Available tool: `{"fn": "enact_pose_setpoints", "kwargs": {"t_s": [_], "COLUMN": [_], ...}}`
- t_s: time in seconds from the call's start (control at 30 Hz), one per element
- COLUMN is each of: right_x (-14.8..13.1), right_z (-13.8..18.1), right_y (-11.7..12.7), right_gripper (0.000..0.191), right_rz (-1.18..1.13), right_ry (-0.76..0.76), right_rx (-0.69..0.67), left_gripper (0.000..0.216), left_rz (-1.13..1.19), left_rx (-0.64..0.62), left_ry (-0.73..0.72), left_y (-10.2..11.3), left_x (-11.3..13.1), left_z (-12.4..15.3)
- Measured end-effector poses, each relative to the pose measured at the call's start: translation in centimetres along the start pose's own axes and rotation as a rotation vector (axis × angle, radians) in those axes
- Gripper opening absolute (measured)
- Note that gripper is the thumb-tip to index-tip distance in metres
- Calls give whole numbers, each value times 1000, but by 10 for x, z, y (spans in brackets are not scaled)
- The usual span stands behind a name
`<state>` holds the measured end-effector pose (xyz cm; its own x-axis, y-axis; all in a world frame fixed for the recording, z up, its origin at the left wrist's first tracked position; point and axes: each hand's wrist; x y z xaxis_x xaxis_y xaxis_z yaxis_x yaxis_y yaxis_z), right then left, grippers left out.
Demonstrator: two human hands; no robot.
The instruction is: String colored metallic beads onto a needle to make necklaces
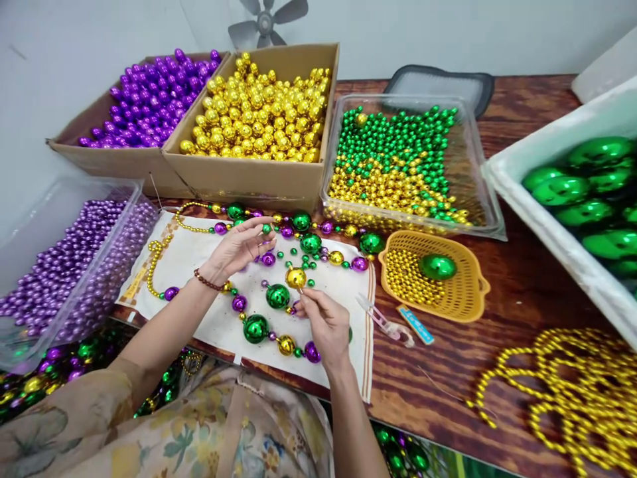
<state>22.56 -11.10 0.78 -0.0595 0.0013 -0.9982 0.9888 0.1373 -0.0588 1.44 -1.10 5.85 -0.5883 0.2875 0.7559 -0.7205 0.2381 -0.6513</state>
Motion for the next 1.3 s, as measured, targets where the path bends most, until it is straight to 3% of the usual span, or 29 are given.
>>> {"fn": "enact_pose_setpoints", "kwargs": {"t_s": [0.2, 0.9, 1.13, 1.3], "right_x": [-7, 0, 7, 10], "right_z": [5, 6, 7, 3], "right_y": [2, 2, 2, -4], "right_gripper": [13, 15, 14, 13], "right_rz": [58, 129, 117, 29], "right_ry": [15, 60, 53, 5], "right_rx": [-42, -71, -64, -41], "left_gripper": [8, 17, 13, 22], "left_rz": [75, -92, -106, -263], "left_rx": [24, -28, -17, -63], "left_ry": [-39, -28, 8, -8], "left_y": [3, 12, 9, -3], "left_x": [1, 8, 5, 13], "left_z": [1, -2, -6, -2]}}
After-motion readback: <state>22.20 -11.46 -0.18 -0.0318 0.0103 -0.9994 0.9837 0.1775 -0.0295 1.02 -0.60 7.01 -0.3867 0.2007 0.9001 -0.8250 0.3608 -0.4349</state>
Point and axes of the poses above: each hand's wrist, its own z-axis away from the middle knuckle, its own y-axis out of the back of the hand, x = y × z, and after that the axes turned 11 degrees about -x, right-handed
